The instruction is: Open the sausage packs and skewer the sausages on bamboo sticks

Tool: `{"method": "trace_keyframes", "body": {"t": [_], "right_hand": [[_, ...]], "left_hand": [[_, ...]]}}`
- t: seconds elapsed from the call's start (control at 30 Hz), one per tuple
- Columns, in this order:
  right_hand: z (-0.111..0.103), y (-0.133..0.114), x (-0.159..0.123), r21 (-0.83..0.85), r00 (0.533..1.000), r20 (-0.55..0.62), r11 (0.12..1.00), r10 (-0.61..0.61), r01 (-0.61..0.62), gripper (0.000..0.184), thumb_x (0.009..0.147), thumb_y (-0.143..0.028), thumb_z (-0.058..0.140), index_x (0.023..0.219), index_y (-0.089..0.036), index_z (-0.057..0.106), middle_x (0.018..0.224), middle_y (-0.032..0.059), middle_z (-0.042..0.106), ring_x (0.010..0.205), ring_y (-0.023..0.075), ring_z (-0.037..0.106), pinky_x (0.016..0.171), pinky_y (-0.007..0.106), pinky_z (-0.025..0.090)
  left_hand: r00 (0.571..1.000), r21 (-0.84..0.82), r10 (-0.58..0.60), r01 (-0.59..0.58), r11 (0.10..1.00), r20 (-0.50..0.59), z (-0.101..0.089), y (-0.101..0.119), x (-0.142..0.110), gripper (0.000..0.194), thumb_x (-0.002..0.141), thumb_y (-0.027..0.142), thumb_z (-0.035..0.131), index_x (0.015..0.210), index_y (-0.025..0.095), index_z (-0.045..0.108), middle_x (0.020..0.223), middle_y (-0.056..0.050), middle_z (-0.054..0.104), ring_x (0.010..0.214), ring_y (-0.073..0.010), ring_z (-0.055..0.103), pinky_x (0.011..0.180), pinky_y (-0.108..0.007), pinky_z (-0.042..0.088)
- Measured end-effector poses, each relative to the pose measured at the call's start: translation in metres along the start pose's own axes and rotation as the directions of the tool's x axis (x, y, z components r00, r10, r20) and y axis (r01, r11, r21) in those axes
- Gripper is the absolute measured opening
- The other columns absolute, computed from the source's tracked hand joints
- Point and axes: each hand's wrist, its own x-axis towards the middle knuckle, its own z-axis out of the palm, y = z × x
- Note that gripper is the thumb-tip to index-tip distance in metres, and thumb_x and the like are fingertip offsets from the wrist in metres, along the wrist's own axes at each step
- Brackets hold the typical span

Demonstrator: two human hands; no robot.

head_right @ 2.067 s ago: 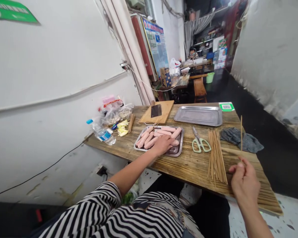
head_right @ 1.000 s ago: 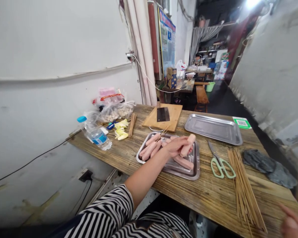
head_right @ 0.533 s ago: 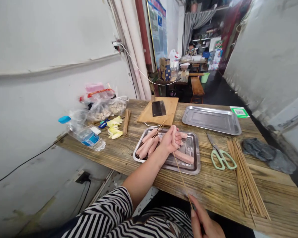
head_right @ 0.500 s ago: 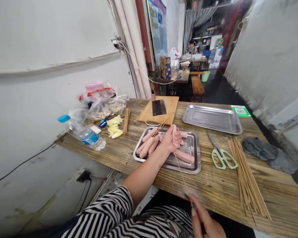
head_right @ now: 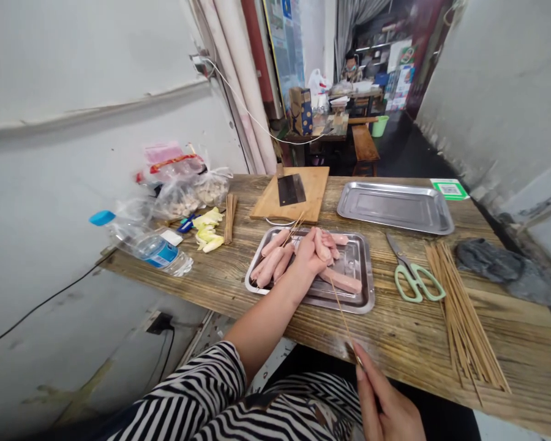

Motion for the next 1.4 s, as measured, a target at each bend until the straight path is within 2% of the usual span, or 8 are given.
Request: {"method": "trace_keyframes", "body": {"t": [0.23,0.4,0.83,1.07,1.4], "right_hand": [[0.002,-0.005,0.004,0.004,1.000,-0.025,1.000,0.012,-0.012,0.037,0.093,-0.020,0.041,0.129,-0.016,0.049,0.109,0.0069,0.068,0.097,0.0088,0.064,0.090,0.013,0.045],[0.000,-0.006,0.005,-0.012,0.999,-0.048,1.000,-0.003,0.002,0.036,0.093,-0.019,0.041,0.127,-0.015,0.050,0.105,0.0067,0.069,0.094,0.0081,0.066,0.089,0.011,0.044],[-0.006,-0.012,0.014,-0.029,0.999,-0.045,0.999,-0.023,0.022,0.034,0.092,-0.018,0.040,0.123,-0.013,0.055,0.100,0.0074,0.071,0.090,0.0099,0.066,0.083,0.009,0.047],[-0.009,-0.011,0.013,0.007,0.998,-0.065,1.000,0.001,-0.001,0.040,0.089,-0.016,0.044,0.128,-0.020,0.053,0.103,0.0027,0.070,0.087,0.0117,0.067,0.079,0.012,0.051],[-0.009,-0.015,0.016,0.077,0.997,-0.060,0.996,0.041,-0.036,0.038,0.088,-0.019,0.047,0.125,-0.022,0.057,0.106,0.0009,0.068,0.090,0.0123,0.067,0.082,0.014,0.051]], "left_hand": [[1.000,-0.002,0.009,-0.009,1.000,0.006,0.006,-0.004,-0.009,0.037,0.095,0.033,0.034,0.066,0.013,0.043,0.056,0.003,0.035,0.042,-0.0037,0.036,0.041,-0.013,0.033],[0.999,0.020,0.022,-0.021,1.000,-0.042,0.011,-0.004,-0.014,0.036,0.095,0.034,0.035,0.069,0.012,0.046,0.057,0.003,0.035,0.041,-0.0037,0.035,0.038,-0.012,0.033],[0.994,0.005,0.107,-0.107,0.994,-0.027,0.007,-0.006,-0.009,0.027,0.094,0.036,0.039,0.081,0.014,0.048,0.059,0.003,0.036,0.043,-0.0044,0.034,0.040,-0.011,0.032],[0.991,0.025,0.127,-0.126,0.992,-0.038,0.009,-0.006,-0.011,0.030,0.093,0.037,0.039,0.079,0.014,0.050,0.057,0.004,0.035,0.042,-0.0041,0.034,0.040,-0.010,0.030],[0.995,-0.025,0.096,-0.097,0.995,-0.036,0.010,-0.006,-0.012,0.029,0.094,0.037,0.039,0.081,0.014,0.051,0.056,0.003,0.036,0.041,-0.0045,0.034,0.039,-0.010,0.029]]}}
